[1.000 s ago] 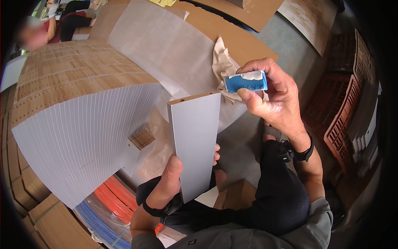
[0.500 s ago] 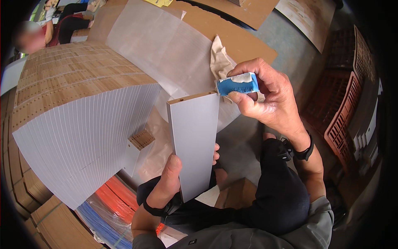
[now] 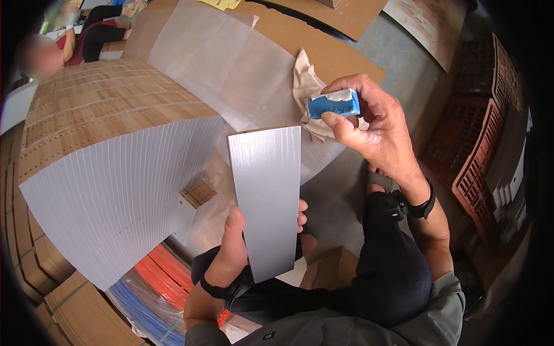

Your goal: Wiping and cleaning grey furniture panels with a cloth and a polishing block in a factory setting.

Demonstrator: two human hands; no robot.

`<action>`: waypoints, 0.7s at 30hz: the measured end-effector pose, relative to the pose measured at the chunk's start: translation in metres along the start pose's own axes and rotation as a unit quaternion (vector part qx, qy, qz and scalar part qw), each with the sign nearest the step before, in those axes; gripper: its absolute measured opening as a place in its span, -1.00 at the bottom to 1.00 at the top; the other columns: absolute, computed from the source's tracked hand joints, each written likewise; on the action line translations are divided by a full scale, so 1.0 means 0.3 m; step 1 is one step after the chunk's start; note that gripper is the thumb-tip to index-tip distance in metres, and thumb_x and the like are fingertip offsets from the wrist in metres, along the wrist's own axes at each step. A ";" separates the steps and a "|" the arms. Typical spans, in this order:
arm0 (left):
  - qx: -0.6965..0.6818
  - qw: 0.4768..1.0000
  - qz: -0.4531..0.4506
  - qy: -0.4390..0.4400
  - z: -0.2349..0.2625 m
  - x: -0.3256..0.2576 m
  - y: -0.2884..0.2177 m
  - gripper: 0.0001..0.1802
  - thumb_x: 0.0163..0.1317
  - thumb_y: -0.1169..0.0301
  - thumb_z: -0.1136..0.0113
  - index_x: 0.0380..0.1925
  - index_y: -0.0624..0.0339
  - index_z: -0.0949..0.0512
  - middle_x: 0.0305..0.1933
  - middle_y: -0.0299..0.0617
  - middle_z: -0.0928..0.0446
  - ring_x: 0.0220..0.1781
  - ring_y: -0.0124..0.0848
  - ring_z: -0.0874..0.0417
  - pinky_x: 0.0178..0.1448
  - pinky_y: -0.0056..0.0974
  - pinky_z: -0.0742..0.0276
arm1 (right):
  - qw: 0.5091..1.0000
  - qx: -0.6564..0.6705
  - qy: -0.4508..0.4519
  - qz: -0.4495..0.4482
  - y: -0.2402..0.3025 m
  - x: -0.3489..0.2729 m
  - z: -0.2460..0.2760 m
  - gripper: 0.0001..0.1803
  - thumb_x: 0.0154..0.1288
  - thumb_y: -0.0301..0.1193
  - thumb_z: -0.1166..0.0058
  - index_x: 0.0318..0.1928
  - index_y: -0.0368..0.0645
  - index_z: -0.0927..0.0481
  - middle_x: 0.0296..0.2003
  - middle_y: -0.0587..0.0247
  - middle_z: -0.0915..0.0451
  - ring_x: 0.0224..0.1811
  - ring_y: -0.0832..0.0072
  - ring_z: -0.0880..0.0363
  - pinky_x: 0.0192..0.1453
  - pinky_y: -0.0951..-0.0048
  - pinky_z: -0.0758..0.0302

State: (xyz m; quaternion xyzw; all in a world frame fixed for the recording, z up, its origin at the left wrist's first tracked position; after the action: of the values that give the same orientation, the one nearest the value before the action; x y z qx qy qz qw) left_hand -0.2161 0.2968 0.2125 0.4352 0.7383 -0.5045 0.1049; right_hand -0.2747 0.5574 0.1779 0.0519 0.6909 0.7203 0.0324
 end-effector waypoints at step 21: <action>0.089 0.965 -0.092 -0.229 0.038 0.064 -0.033 -0.71 0.54 0.24 -0.15 0.05 0.19 -0.44 -0.17 -0.34 -0.54 -0.21 -0.61 -0.52 -0.11 -0.39 -0.53 | 0.973 -0.185 -0.137 0.009 -0.559 0.427 0.268 -0.66 0.41 -0.26 -0.27 0.10 -0.12 -0.71 -0.21 0.27 -0.67 -0.20 0.52 -0.63 -0.01 0.44 -0.56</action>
State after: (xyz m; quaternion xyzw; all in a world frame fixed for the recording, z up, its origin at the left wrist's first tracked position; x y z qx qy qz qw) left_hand -0.2383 0.2965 0.2024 0.2460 0.6837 -0.6616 0.1854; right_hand -0.3965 0.6595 0.0174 0.1489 0.5342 0.8220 0.1294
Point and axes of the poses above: each hand's wrist, its own x-axis towards the middle knuckle, its own z-axis out of the back of the hand, y = z × x, the point moved 3 cm from there along x, towards the middle knuckle
